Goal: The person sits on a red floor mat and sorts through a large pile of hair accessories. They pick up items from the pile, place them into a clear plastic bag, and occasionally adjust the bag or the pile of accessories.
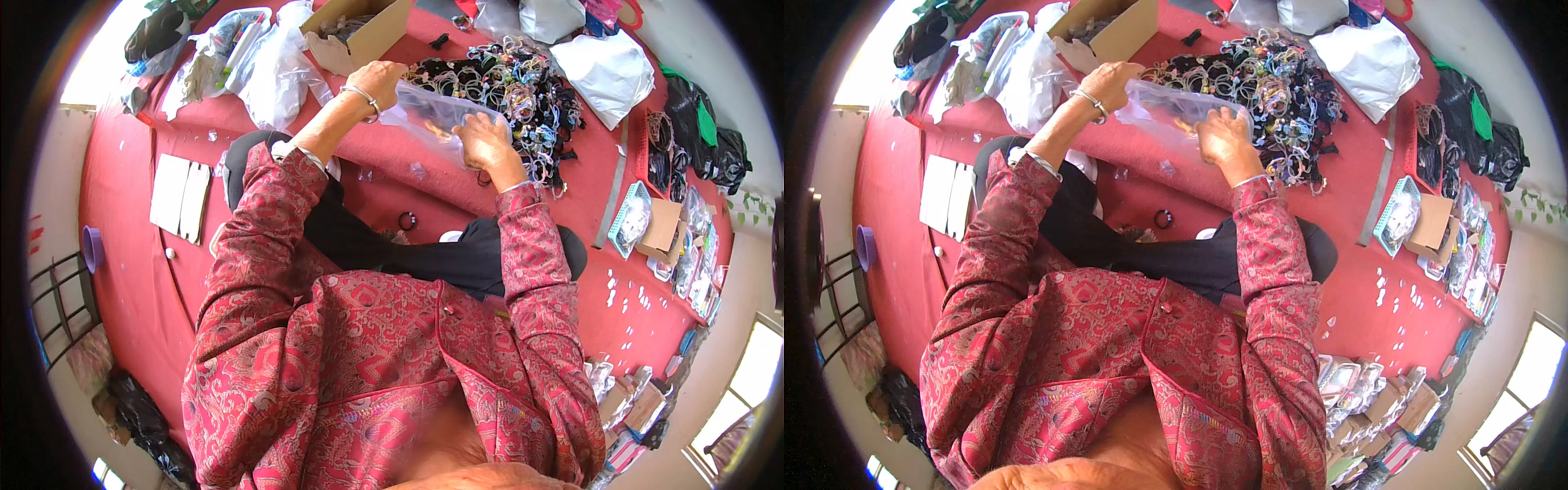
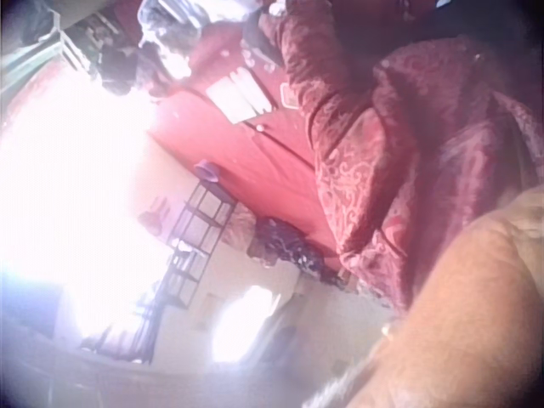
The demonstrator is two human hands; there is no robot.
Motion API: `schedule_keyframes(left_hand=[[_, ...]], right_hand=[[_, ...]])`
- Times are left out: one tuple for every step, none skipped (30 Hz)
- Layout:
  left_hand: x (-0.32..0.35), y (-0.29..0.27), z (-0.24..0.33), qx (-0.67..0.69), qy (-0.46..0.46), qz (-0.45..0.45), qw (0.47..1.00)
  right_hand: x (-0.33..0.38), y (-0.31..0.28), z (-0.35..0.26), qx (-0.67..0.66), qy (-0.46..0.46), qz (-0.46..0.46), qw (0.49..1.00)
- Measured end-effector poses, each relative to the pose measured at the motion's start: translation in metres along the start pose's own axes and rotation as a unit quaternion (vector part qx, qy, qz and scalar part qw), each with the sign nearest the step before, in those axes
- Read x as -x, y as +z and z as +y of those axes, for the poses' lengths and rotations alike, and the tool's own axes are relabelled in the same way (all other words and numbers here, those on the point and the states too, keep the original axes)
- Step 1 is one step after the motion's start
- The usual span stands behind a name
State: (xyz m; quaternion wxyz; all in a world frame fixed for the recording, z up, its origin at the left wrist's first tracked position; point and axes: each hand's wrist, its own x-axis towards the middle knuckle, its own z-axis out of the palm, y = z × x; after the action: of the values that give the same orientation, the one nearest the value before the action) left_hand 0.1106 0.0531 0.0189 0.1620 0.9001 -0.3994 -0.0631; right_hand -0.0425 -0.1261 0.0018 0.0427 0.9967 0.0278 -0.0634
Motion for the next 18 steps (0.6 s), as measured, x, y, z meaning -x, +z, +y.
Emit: schedule_keyframes(left_hand=[[-0.001, 0.001, -0.005, -0.013, -0.021, -0.019, 1.000], [-0.002, 0.001, -0.013, -0.027, -0.041, -0.038, 0.998], [-0.002, 0.000, -0.017, -0.039, -0.062, -0.058, 0.996], [-0.001, 0.000, -0.020, -0.065, -0.102, -0.063, 0.991], [0.001, 0.002, -0.020, -0.086, -0.109, -0.088, 0.986], [0.006, -0.008, -0.010, -0.107, -0.113, -0.113, 0.981], [0.009, -0.012, -0.004, -0.128, -0.116, -0.139, 0.975], [0.007, -0.003, -0.005, -0.147, -0.097, -0.163, 0.971], [0.010, 0.002, -0.005, -0.137, -0.066, -0.175, 0.973], [0.012, 0.006, -0.005, -0.126, -0.035, -0.187, 0.973], [0.014, 0.012, -0.005, -0.116, -0.003, -0.199, 0.973], [0.016, 0.025, -0.017, -0.083, 0.017, -0.199, 0.976], [0.017, 0.016, -0.010, -0.012, 0.019, -0.213, 0.977], [0.021, 0.007, -0.004, 0.060, 0.021, -0.226, 0.972], [0.026, -0.006, 0.004, 0.130, 0.021, -0.238, 0.962], [0.030, -0.015, 0.010, 0.186, 0.035, -0.241, 0.952], [0.034, -0.022, 0.016, 0.240, 0.049, -0.243, 0.938], [0.037, -0.025, 0.017, 0.295, 0.058, -0.244, 0.922]], right_hand=[[-0.002, -0.001, 0.006, 0.007, 0.002, -0.045, 0.999], [-0.004, -0.002, 0.013, 0.013, 0.005, -0.089, 0.996], [-0.005, -0.005, 0.018, 0.020, 0.007, -0.135, 0.991], [-0.005, -0.003, 0.024, 0.021, -0.023, -0.135, 0.990], [-0.006, 0.003, 0.024, 0.011, -0.031, -0.096, 0.995], [-0.004, 0.009, 0.023, 0.000, -0.035, -0.056, 0.998], [-0.004, 0.015, 0.022, -0.010, -0.040, -0.016, 0.999], [-0.006, 0.021, 0.022, -0.009, -0.043, -0.027, 0.999], [-0.010, 0.024, 0.019, -0.033, -0.048, -0.033, 0.998], [-0.014, 0.027, 0.017, -0.057, -0.053, -0.039, 0.996], [-0.016, 0.031, 0.015, -0.080, -0.058, -0.046, 0.994], [-0.021, 0.017, 0.010, -0.068, -0.070, -0.106, 0.990], [-0.020, 0.010, 0.012, -0.086, -0.049, -0.088, 0.991], [-0.019, 0.006, 0.014, -0.103, -0.027, -0.071, 0.992], [-0.019, 0.003, 0.015, -0.120, -0.008, -0.051, 0.991], [-0.022, 0.002, 0.016, -0.144, 0.003, -0.043, 0.989], [-0.024, 0.001, 0.015, -0.161, 0.017, -0.025, 0.987], [-0.028, -0.006, 0.009, -0.178, 0.028, -0.008, 0.984]])
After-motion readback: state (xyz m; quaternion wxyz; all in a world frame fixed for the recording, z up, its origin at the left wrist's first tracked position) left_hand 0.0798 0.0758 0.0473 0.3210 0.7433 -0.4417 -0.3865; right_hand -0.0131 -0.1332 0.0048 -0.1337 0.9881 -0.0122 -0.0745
